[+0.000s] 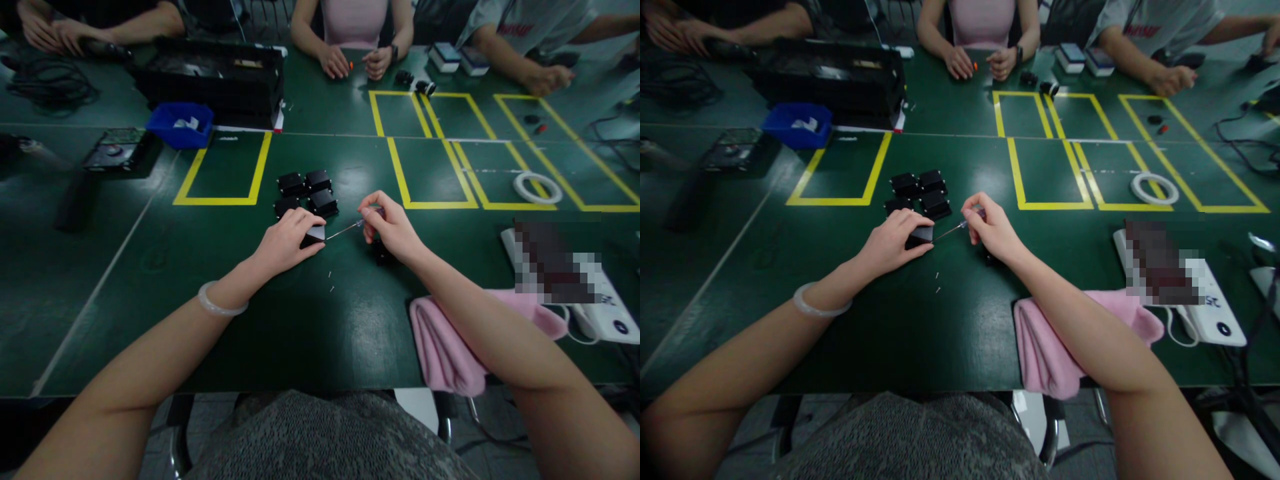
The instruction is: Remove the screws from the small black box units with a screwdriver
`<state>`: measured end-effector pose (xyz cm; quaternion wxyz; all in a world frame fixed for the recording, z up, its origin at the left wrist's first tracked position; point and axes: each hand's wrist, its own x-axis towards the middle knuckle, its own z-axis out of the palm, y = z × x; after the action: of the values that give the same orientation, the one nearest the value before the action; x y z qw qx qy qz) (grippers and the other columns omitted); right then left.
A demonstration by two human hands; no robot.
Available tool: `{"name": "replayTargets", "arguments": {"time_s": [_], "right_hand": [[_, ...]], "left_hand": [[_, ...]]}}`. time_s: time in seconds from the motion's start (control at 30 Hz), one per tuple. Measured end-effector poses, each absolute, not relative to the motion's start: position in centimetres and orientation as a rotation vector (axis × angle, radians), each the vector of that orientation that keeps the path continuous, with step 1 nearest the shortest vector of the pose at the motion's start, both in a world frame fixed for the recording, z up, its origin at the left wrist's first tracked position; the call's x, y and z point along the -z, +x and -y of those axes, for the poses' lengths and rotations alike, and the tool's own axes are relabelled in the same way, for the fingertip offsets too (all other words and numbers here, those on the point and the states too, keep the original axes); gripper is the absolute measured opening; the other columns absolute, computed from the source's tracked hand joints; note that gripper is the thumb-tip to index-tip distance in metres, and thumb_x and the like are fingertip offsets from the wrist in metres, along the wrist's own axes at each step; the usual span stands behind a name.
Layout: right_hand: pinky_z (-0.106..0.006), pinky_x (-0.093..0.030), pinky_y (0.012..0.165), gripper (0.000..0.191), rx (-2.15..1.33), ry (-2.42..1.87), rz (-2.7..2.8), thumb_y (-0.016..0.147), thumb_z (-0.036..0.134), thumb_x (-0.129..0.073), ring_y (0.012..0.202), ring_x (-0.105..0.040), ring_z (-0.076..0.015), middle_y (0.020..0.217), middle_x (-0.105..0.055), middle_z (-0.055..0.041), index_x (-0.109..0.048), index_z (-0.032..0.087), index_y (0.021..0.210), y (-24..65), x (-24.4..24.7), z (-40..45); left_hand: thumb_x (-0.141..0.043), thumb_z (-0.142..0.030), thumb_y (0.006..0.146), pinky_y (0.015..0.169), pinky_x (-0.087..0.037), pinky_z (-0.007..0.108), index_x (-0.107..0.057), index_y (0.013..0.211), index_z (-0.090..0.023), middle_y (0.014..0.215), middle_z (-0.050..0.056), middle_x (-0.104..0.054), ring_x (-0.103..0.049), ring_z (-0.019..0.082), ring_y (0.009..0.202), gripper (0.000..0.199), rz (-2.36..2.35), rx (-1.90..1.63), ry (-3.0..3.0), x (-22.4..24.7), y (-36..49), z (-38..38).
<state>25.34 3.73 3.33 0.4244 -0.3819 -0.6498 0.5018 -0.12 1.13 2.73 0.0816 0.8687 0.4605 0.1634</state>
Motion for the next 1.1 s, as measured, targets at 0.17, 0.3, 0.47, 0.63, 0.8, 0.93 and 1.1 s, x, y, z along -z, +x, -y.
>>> {"name": "replayTargets", "arguments": {"time_s": [0.17, 0.3, 0.47, 0.63, 0.8, 0.93, 1.1], "right_hand": [[-0.024, -0.039, 0.046, 0.038, -1.245, -0.975, 1.634, 0.098, 0.058, -0.06, 0.04, -0.047, -0.008, 0.047, -0.038, 0.0118, -0.053, 0.022, 0.087, 25.39, -3.15, -3.81], [-0.024, -0.038, 0.044, 0.033, -1.231, -0.974, 1.635, 0.097, 0.053, -0.064, 0.04, -0.047, -0.0085, 0.047, -0.039, 0.0123, -0.052, 0.023, 0.09, 25.37, -3.07, -3.86], [-0.024, -0.04, 0.046, 0.03, -1.251, -0.96, 1.633, 0.097, 0.05, -0.064, 0.042, -0.05, -0.009, 0.05, -0.046, 0.0113, -0.05, 0.024, 0.094, 25.34, -3.13, -3.88], [-0.024, -0.037, 0.045, 0.034, -1.224, -0.999, 1.653, 0.099, 0.053, -0.059, 0.04, -0.047, -0.0081, 0.047, -0.038, 0.0113, -0.053, 0.022, 0.086, 25.38, -3.18, -3.85], [-0.025, -0.039, 0.047, 0.02, -1.241, -0.989, 1.641, 0.095, 0.038, -0.065, 0.042, -0.051, -0.0091, 0.051, -0.047, 0.0107, -0.052, 0.023, 0.093, 25.36, -3.39, -3.71], [-0.025, -0.04, 0.047, 0.019, -1.244, -0.991, 1.641, 0.096, 0.038, -0.063, 0.043, -0.05, -0.009, 0.05, -0.045, 0.0108, -0.052, 0.023, 0.091, 25.38, -3.36, -3.75], [-0.025, -0.035, 0.045, 0.025, -1.225, -0.996, 1.668, 0.1, 0.042, -0.059, 0.04, -0.048, -0.0091, 0.046, -0.037, 0.0113, -0.055, 0.021, 0.087, 25.43, -3.21, -3.82]], "left_hand": [[-0.064, -0.035, 0.095, 0.084, -0.056, 0.041, -0.056, 0.128, -0.021, 0.127, 0.011, -0.063, -0.058, 0.03, 0.116, 0.037, -1.379, -0.475, 2.597, -2.78, -0.11, -1.14], [-0.065, -0.034, 0.095, 0.086, -0.056, 0.042, -0.057, 0.128, -0.019, 0.127, 0.012, -0.063, -0.058, 0.03, 0.117, 0.037, -1.379, -0.474, 2.606, -2.79, -0.05, -1.13], [-0.065, -0.034, 0.095, 0.088, -0.056, 0.043, -0.057, 0.127, -0.021, 0.126, 0.011, -0.064, -0.058, 0.03, 0.117, 0.035, -1.388, -0.482, 2.6, -2.72, -0.02, -1.14], [-0.065, -0.034, 0.095, 0.086, -0.056, 0.043, -0.057, 0.127, -0.021, 0.126, 0.011, -0.064, -0.058, 0.03, 0.115, 0.036, -1.384, -0.48, 2.605, -2.75, -0.05, -1.16], [-0.065, -0.034, 0.095, 0.084, -0.056, 0.042, -0.057, 0.127, -0.02, 0.125, 0.011, -0.064, -0.058, 0.03, 0.115, 0.036, -1.38, -0.476, 2.607, -2.79, -0.05, -1.2], [-0.065, -0.034, 0.095, 0.084, -0.056, 0.042, -0.057, 0.128, -0.02, 0.126, 0.011, -0.063, -0.058, 0.03, 0.116, 0.037, -1.376, -0.473, 2.609, -2.78, -0.08, -1.21], [-0.064, -0.035, 0.095, 0.084, -0.056, 0.042, -0.057, 0.128, -0.021, 0.126, 0.011, -0.063, -0.058, 0.03, 0.116, 0.036, -1.376, -0.474, 2.603, -2.77, -0.1, -1.2]]}}
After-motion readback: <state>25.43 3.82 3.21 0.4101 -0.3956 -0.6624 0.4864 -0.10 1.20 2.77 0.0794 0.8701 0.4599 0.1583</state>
